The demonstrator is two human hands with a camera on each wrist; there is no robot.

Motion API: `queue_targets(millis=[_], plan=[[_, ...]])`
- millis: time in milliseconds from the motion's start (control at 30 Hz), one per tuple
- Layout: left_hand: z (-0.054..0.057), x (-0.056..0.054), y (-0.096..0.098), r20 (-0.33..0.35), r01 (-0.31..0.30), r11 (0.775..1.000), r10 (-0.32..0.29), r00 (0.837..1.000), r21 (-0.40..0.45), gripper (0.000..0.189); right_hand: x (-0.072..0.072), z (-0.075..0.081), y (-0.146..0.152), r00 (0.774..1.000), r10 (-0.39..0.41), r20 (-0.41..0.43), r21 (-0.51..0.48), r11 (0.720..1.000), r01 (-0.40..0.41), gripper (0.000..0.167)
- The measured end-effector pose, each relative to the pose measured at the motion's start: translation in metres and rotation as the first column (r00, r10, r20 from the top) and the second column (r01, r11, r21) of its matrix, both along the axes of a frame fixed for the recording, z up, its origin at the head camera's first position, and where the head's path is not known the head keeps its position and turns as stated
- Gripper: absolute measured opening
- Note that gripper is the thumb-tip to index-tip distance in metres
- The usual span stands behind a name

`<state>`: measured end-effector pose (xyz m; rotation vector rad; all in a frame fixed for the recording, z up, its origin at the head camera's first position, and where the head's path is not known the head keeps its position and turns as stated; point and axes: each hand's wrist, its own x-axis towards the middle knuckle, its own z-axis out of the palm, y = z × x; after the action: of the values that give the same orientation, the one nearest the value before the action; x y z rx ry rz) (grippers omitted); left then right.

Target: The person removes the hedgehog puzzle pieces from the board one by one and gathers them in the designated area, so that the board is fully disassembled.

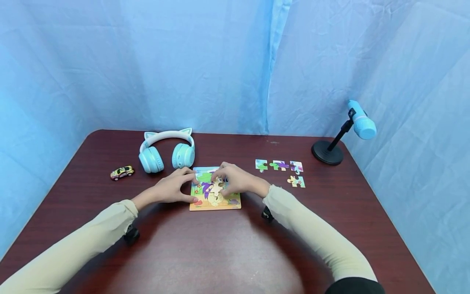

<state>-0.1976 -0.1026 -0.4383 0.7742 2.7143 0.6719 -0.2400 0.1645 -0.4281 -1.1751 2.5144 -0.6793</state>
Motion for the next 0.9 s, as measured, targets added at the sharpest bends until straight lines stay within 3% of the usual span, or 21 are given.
queue_targets(millis=[267, 433, 600, 900], plan=[[0.000, 0.001, 0.001, 0.010, -0.001, 1.000, 0.001, 1.000, 0.005, 0.038, -0.002, 0.010, 0.027, 0.998, -0.064, -0.029, -0.021, 0.998, 0.063, 0.042], [-0.001, 0.003, -0.001, -0.005, -0.006, 0.999, 0.006, 1.000, 0.054, 0.037, -0.002, 0.021, 0.069, 0.990, -0.115, -0.077, -0.020, 0.993, 0.114, 0.040], [-0.003, 0.004, 0.000, -0.034, -0.022, 0.996, 0.025, 0.999, 0.085, 0.021, -0.001, 0.027, 0.115, 0.979, -0.181, -0.090, 0.007, 0.983, 0.182, 0.039], [-0.004, 0.004, 0.004, -0.048, -0.059, 0.996, 0.063, 0.997, 0.073, 0.016, 0.001, 0.020, 0.172, 0.963, -0.256, -0.089, 0.077, 0.962, 0.263, 0.035]])
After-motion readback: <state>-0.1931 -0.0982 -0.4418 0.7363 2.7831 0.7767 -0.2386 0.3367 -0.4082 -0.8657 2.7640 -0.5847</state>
